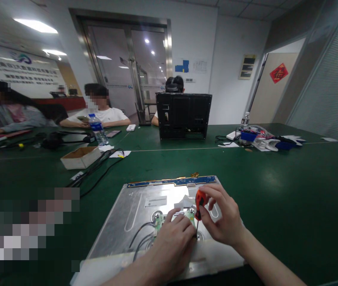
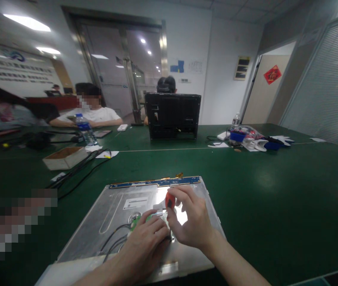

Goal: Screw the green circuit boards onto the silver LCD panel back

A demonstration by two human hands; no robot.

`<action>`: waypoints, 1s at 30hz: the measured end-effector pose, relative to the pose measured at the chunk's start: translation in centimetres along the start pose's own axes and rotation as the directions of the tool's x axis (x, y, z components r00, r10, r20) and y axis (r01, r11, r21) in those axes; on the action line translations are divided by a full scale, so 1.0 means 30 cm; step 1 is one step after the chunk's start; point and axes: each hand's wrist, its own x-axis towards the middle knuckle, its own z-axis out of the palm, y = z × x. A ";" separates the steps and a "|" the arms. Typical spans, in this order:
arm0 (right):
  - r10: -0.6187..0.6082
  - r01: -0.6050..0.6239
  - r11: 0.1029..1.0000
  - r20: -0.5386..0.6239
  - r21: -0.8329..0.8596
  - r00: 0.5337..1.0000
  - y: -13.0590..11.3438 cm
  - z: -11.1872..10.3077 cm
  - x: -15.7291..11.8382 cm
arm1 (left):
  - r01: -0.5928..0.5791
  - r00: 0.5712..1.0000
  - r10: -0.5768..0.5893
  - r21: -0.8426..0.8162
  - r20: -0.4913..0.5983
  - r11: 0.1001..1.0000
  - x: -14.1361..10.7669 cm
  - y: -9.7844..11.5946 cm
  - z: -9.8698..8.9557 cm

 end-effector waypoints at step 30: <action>-0.005 0.005 1.000 -0.018 -0.002 1.000 0.014 -0.001 -0.014 | 0.025 0.999 -0.024 -0.032 0.036 0.999 -0.009 0.006 -0.010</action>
